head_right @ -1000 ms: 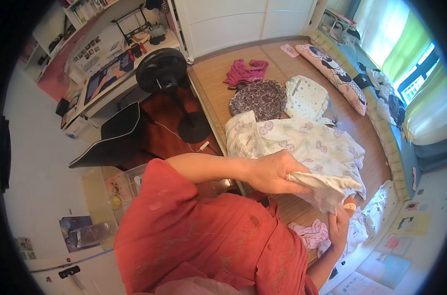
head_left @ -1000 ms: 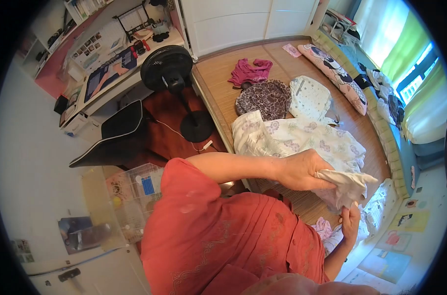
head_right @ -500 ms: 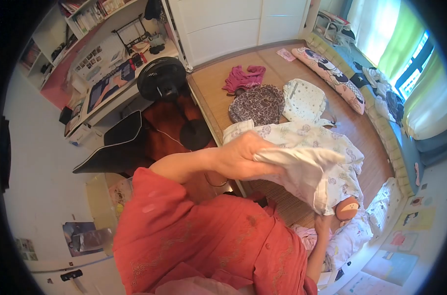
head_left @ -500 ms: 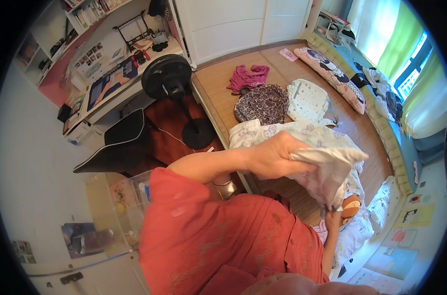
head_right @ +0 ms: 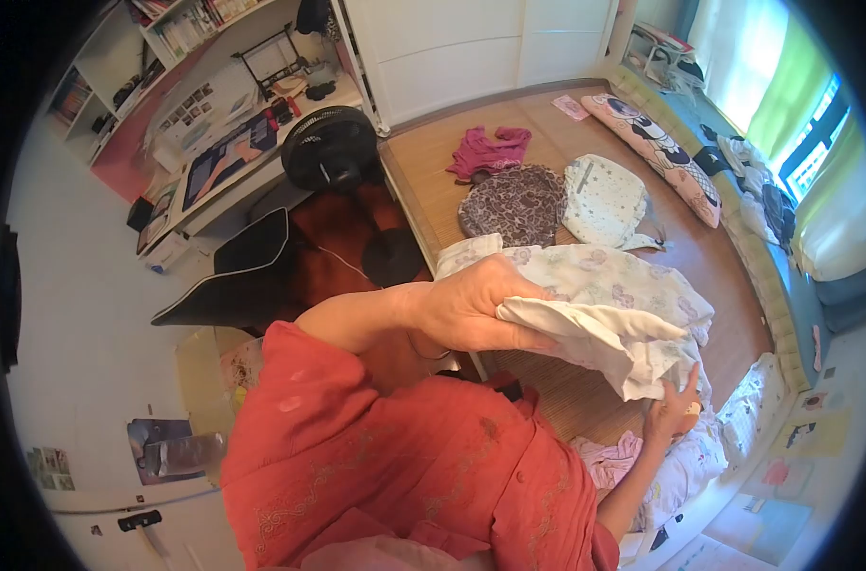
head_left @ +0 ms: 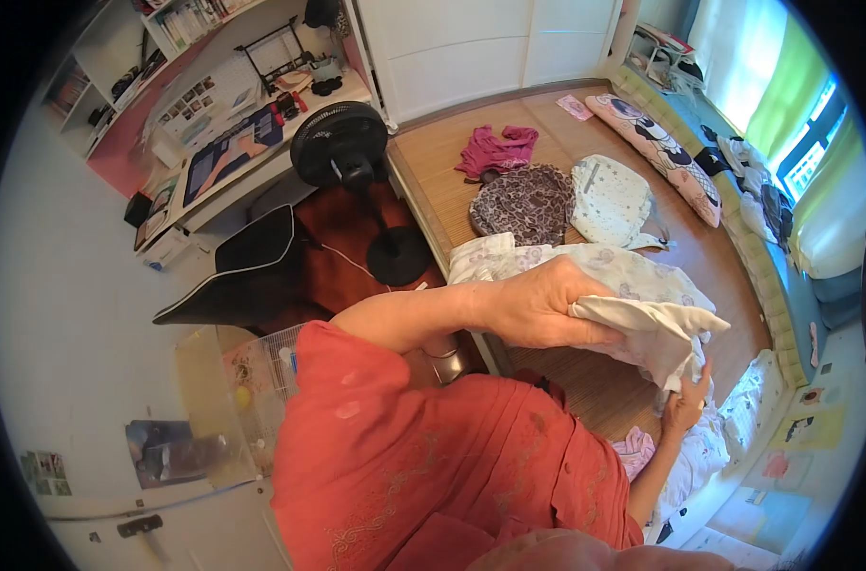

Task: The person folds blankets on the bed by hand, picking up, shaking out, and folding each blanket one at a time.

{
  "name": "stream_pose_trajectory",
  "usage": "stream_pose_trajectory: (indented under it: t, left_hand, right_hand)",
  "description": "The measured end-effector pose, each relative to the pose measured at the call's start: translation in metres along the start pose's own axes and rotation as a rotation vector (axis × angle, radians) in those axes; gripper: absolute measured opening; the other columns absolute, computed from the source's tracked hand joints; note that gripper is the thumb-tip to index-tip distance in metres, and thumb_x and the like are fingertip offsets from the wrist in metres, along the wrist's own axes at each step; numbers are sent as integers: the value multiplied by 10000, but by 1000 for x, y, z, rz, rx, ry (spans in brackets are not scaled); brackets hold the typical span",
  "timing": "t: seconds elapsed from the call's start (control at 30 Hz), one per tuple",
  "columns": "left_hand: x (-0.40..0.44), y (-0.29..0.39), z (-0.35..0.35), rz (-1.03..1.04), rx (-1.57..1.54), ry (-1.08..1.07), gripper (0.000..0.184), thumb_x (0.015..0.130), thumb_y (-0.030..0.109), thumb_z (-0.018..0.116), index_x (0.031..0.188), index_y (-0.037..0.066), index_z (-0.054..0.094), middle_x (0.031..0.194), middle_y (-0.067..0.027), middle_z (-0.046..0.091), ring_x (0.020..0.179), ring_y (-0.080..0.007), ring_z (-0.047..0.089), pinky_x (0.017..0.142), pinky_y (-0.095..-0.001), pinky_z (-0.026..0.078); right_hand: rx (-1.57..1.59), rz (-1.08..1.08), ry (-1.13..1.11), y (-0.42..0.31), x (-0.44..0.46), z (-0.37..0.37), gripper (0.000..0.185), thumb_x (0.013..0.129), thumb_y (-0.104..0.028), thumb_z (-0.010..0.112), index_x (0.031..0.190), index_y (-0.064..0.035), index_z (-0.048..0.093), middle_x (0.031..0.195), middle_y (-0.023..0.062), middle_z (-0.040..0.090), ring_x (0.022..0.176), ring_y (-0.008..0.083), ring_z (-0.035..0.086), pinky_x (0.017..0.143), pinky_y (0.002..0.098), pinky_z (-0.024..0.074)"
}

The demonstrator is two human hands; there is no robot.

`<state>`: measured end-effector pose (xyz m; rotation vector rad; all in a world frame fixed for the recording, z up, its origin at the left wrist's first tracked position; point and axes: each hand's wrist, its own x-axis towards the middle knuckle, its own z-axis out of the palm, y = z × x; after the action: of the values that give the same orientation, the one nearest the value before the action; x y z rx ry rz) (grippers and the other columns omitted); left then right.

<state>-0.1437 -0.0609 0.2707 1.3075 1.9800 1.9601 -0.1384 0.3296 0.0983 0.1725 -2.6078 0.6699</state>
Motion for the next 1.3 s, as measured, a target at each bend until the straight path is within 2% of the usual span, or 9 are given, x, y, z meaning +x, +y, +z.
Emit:
stream_pose_trajectory:
  t: [0.3, 0.63, 0.7, 0.77, 0.93, 1.03, 1.1, 1.13, 1.3]
  left_hand:
    - [-6, 0, -15, -46, 90, -13, 165, 816, 92, 628, 958, 8, 633, 763, -93, 643, 676, -81, 568, 600, -255, 449]
    - [-8, 14, -29, 25, 89, 246, 163, 830, 111, 624, 958, 10, 636, 806, 0, 653, 741, -25, 538, 661, -219, 451]
    - [-4, 9, -33, 17, -85, 360, 167, 835, 124, 622, 961, 16, 640, 804, 17, 648, 732, -22, 530, 659, -212, 448]
    - [1, -15, -38, -7, -15, 367, 175, 843, 135, 616, 972, 18, 640, 806, 35, 640, 729, -19, 523, 659, -205, 445]
    - [13, -59, -76, -8, 23, 686, 185, 844, 184, 608, 912, 17, 650, 747, 55, 621, 675, -22, 512, 605, -219, 440]
    - [24, -89, -110, -57, 230, 691, 276, 812, 214, 629, 1007, 19, 612, 837, -13, 639, 722, -84, 565, 630, -260, 454]
    - [33, -108, -116, -171, 1108, 793, 476, 783, 240, 639, 1188, 32, 499, 1050, -146, 582, 928, -221, 569, 739, -362, 449]
    - [30, -123, -107, -96, 1180, 759, 693, 741, 284, 665, 1308, 37, 351, 1214, -236, 444, 1101, -350, 451, 869, -444, 384]
    - [13, -152, 28, 22, 588, -159, 807, 660, 364, 746, 1292, 21, 379, 1256, -207, 451, 1168, -329, 434, 963, -384, 356]
  right_hand:
    - [-8, -56, -373, 13, -8, 24, 293, 627, 43, 488, 918, 35, 520, 1039, 190, 503, 985, 367, 480, 876, 372, 373]
    - [537, 123, 278, -30, -11, -120, 184, 764, 13, 514, 933, 44, 579, 969, 102, 555, 888, 197, 538, 822, 292, 419]
    - [728, 120, 279, -27, -17, -133, 197, 796, -28, 509, 966, 59, 560, 1038, 135, 555, 925, 209, 541, 843, 310, 420]
    - [250, 228, 220, 3, -28, -106, 264, 866, -125, 500, 1055, 54, 541, 1052, 122, 564, 933, 177, 564, 852, 287, 434]
    - [336, 288, 29, -76, -13, -117, 152, 814, -128, 552, 768, 17, 550, 649, -29, 444, 622, 76, 398, 551, 237, 323]
    - [226, 167, -33, -81, 12, -89, 151, 799, -120, 560, 817, 28, 584, 684, 27, 540, 673, 108, 479, 623, 270, 396]
    - [210, 166, -24, -97, 26, -51, 185, 801, -151, 572, 868, 18, 604, 734, 40, 594, 698, 118, 511, 659, 285, 420]
    - [219, 178, -33, -105, 25, -29, 197, 796, -164, 588, 879, 13, 613, 739, 54, 604, 689, 136, 534, 646, 306, 427]
    - [377, -19, -394, -142, 22, 44, 201, 768, -170, 641, 866, 3, 613, 774, 196, 610, 697, 341, 595, 613, 380, 447]
